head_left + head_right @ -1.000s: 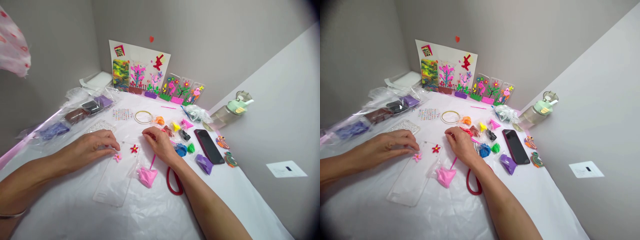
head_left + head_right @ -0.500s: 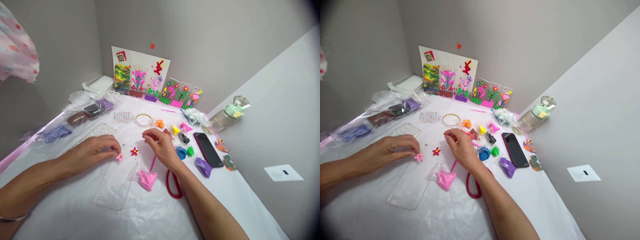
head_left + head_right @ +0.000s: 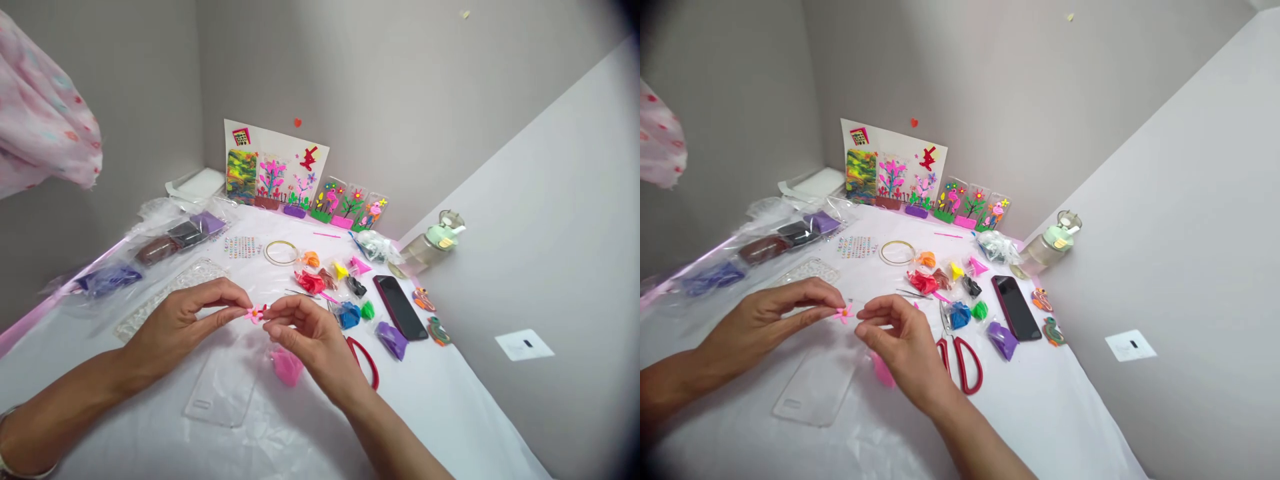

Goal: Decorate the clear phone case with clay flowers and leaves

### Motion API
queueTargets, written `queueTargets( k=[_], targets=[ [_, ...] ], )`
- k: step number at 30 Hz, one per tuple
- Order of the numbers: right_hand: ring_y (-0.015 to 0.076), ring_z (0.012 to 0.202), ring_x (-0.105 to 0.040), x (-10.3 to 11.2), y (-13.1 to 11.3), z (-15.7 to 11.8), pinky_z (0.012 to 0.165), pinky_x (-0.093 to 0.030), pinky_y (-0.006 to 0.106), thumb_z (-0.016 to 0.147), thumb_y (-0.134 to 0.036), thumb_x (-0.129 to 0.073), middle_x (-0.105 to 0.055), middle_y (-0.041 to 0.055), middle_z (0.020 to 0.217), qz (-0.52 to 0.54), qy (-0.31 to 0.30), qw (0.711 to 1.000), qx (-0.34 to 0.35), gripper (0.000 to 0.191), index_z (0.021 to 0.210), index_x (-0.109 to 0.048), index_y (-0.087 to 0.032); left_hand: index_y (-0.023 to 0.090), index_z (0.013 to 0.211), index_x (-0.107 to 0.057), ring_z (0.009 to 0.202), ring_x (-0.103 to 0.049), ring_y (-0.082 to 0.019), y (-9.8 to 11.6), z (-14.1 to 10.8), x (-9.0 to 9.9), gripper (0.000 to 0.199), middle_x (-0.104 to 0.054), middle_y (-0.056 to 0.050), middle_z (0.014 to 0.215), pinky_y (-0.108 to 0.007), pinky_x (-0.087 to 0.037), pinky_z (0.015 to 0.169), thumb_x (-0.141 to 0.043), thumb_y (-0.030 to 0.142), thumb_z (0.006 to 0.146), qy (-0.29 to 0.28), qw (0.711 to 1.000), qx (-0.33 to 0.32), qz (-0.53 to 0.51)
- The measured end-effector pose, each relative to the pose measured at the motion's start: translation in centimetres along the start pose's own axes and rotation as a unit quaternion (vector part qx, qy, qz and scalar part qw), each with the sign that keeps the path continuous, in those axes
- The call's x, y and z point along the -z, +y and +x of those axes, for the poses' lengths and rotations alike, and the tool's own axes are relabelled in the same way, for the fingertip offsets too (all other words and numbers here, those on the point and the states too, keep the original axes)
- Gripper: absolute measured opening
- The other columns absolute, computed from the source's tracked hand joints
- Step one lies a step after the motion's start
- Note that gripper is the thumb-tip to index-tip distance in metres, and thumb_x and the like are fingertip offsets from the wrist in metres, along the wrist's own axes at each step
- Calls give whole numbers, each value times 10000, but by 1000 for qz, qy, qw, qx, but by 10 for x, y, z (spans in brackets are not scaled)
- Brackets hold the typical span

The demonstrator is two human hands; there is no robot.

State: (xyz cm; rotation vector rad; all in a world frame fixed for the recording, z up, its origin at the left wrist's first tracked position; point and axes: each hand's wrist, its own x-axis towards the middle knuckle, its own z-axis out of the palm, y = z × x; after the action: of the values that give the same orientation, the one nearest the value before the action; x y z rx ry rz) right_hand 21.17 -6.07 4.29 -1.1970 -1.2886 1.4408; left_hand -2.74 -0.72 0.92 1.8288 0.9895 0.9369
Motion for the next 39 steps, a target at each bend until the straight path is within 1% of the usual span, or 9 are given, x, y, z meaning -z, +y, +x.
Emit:
queueTargets(
  k=[3,6,10,12,15,20,30,34,39],
  targets=[
    [194,905,-727,-8,5,-6,830,-580,320,777,-430,-995,-798,35,1002,60,20,998,-30,362,985,-773,-233,287,955,-832,923,-756,-228,2,-2,-6,236,-820,-22,963,-310,-615,886,-723,489,1006,-7,1000,-13,-21],
    [154,807,-669,-13,9,-5,777,-523,284,717,-418,-1038,-771,6,873,108,35,993,-42,374,891,-779,-212,294,966,-841,935,-760,-216,0,-4,-11,195,-820,-17,973,-287,-614,879,-718,435,1023,-22,999,-18,-41],
    [130,712,-597,-14,11,-2,690,-447,264,658,-359,-1067,-732,-16,758,122,52,990,-52,368,804,-769,-200,315,994,-842,972,-767,-222,-3,-6,-14,201,-821,-10,1007,-289,-618,908,-742,487,1025,-28,997,-2,-70],
    [135,716,-599,-13,11,-2,682,-446,267,651,-354,-1066,-731,-15,760,118,65,990,-45,363,800,-773,-202,319,1071,-820,991,-777,-235,-3,-6,-15,235,-822,-10,1024,-311,-627,928,-785,537,989,-32,995,37,-83],
    [146,733,-612,-13,10,-2,686,-461,275,662,-370,-1055,-736,-12,777,101,86,991,-22,350,805,-780,-208,310,1196,-751,983,-794,-243,0,-4,-16,381,-811,-11,1014,-343,-640,925,-830,578,938,-43,986,93,-130],
    [168,779,-647,-16,14,-4,740,-493,306,753,-380,-1000,-772,11,836,66,102,993,0,281,853,-800,-211,285,1200,-708,947,-803,-235,5,-2,-21,442,-781,1,976,-340,-630,871,-883,542,884,-81,967,138,-197],
    [175,832,-691,-17,14,-5,795,-521,312,786,-369,-1000,-783,6,882,76,83,994,9,281,916,-799,-221,265,1131,-757,960,-776,-222,-1,-5,-26,325,-786,-12,998,-336,-607,903,-841,515,942,-90,966,124,-209],
    [185,869,-726,-18,15,-5,818,-541,314,723,-323,-1042,-787,0,911,98,74,992,2,362,948,-774,-233,247,996,-763,932,-757,-223,5,-2,-25,273,-782,-9,945,-316,-599,854,-831,500,919,-77,974,101,-189],
    [190,882,-724,-17,17,-6,829,-549,323,747,-313,-1026,-788,6,932,95,69,993,-2,353,980,-772,-236,249,923,-792,873,-731,-196,12,-1,-21,221,-761,8,871,-290,-587,827,-803,470,917,-87,976,101,-172]
  ],
)
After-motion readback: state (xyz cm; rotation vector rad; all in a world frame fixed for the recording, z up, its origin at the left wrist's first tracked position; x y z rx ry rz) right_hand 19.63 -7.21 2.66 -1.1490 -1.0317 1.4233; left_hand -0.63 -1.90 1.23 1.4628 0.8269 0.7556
